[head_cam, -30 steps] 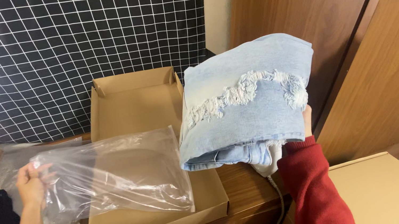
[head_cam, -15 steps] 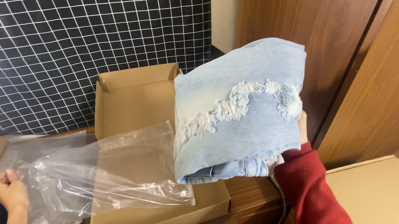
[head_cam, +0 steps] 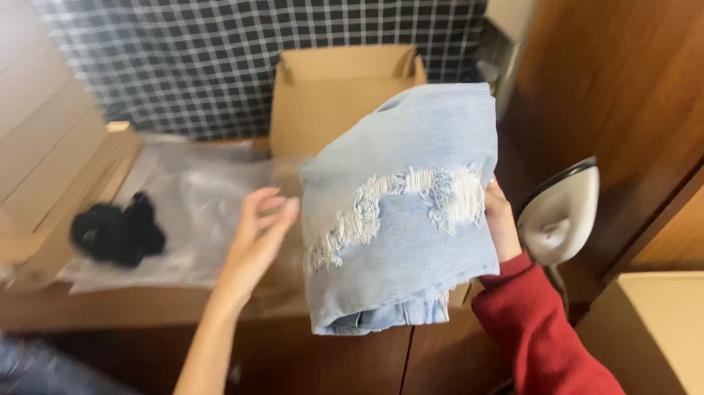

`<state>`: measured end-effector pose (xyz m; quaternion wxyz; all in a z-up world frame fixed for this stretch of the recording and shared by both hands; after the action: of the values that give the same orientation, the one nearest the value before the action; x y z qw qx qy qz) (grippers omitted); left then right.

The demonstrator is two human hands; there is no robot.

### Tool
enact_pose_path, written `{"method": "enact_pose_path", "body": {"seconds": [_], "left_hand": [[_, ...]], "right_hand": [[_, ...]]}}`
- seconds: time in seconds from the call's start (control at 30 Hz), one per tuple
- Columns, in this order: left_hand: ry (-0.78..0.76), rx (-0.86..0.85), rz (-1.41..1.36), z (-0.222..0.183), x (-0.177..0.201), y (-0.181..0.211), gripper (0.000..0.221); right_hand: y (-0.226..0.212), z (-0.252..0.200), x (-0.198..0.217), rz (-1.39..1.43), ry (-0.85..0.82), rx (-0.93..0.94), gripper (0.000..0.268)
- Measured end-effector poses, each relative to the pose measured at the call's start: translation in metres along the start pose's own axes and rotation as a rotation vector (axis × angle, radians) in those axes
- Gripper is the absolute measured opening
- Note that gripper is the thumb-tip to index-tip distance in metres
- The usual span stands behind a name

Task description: The person places a folded pair of light-wash jeans into a plastic bag, zips the bag, and puts the bagged jeans into a cardboard box. They then pick up the box, set it on a stack of other boxes, and later remove the jeans from the bag to hang them on a clothing rack.

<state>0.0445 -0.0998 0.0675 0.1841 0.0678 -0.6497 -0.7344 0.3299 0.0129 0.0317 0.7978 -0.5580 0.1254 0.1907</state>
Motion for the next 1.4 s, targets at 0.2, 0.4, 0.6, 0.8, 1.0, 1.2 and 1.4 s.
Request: {"method": "enact_pose_path", "body": {"seconds": [0.2,0.4,0.6,0.8,1.0,1.2,1.4], "left_hand": [[-0.009,0.265,-0.06,-0.068,0.028,-0.026,0.082],[-0.032,0.501,-0.227,-0.16,0.061,-0.096,0.084],[0.0,0.72,-0.559,-0.257,0.058,-0.083,0.1],[0.334,0.541,-0.478,-0.285,0.101,-0.109,0.077],[0.462,0.149,-0.182,-0.293,0.107,-0.077,0.063],[0.433,-0.039,0.339,-0.32,0.086,-0.038,0.044],[0.253,-0.721,0.72,-0.33,0.017,-0.019,0.044]], "right_hand": [[0.078,-0.045,0.012,0.063,-0.08,-0.12,0.052],[0.085,-0.151,-0.002,0.072,-0.059,-0.218,0.05],[0.096,-0.214,0.033,-0.054,-0.103,-0.274,0.039],[-0.013,-0.302,-0.029,-0.18,-0.024,-0.558,0.051],[0.024,-0.318,0.026,-0.043,0.032,-0.824,0.058],[-0.041,-0.328,0.01,-0.5,-0.195,-0.735,0.066],[-0.068,-0.324,-0.042,-0.413,-0.429,-0.665,0.058]]}}
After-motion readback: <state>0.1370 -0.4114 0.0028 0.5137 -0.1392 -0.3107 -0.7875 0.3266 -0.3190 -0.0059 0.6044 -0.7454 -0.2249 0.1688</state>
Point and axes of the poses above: each hand's wrist, its own z-axis towards the middle knuckle, its own x-axis out of the back of the hand, y = z × x, the point moved 7 cm from there along z, towards the middle knuckle, and after that the axes turned 3 degrees about y, right-handed, at the moved point
